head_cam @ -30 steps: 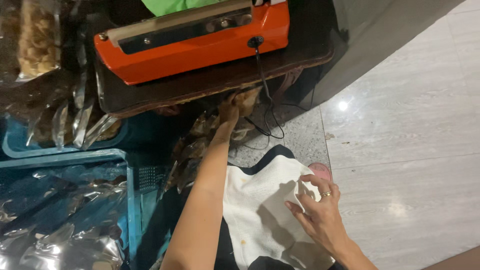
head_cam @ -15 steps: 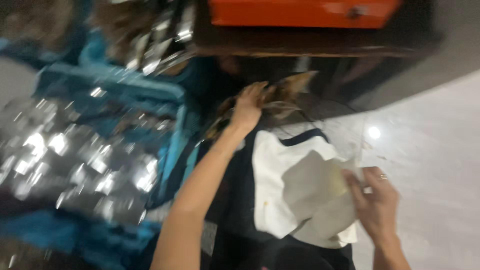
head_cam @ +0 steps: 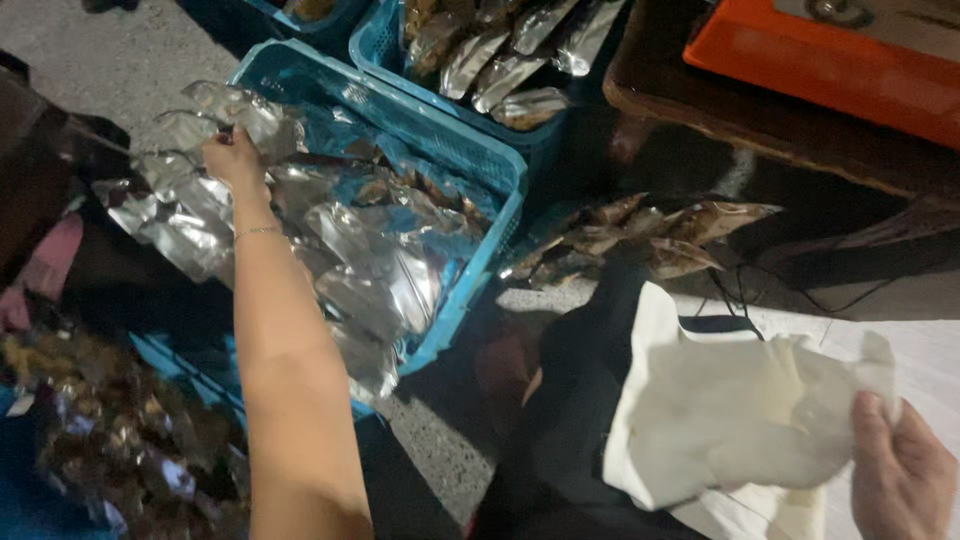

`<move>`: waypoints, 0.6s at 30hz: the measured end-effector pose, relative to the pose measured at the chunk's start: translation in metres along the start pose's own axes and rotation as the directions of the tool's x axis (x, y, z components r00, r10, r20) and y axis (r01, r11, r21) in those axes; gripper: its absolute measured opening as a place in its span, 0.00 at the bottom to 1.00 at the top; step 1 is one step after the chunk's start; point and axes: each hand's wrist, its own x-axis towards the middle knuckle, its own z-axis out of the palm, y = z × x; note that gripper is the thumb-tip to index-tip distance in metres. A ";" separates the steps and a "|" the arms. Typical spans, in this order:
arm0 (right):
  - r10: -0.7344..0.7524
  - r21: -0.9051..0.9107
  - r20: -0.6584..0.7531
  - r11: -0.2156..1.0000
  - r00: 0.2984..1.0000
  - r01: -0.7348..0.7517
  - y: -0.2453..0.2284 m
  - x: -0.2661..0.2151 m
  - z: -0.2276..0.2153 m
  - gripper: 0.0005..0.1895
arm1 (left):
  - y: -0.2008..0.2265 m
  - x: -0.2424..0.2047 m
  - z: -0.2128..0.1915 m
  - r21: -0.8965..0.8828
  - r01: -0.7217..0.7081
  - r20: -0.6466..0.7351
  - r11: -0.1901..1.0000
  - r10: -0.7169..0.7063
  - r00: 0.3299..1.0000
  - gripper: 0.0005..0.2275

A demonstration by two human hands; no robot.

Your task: The person sits with a white cloth and repeatedly wipes the exterior of sealed snack packs containing yellow snacks. They pick up each pack from a blue crate, wipe it thoroughly, and place it back into the crate. The process is repeated for multiple packs throughout the video.

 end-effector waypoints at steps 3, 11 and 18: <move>0.084 0.239 0.060 0.966 0.995 -0.096 0.004 0.007 0.002 0.18 | -0.007 0.022 0.026 -0.217 0.359 0.291 0.908 -0.291 0.911 0.16; 0.413 0.359 0.134 0.827 0.901 -0.433 0.007 0.011 -0.004 0.23 | 0.050 0.000 0.029 -0.091 -0.152 0.522 0.984 0.177 0.834 0.11; 0.169 0.712 0.168 0.660 0.971 -0.238 -0.014 -0.027 -0.028 0.33 | 0.261 -0.184 -0.152 -0.522 0.262 0.732 0.812 0.268 0.627 0.10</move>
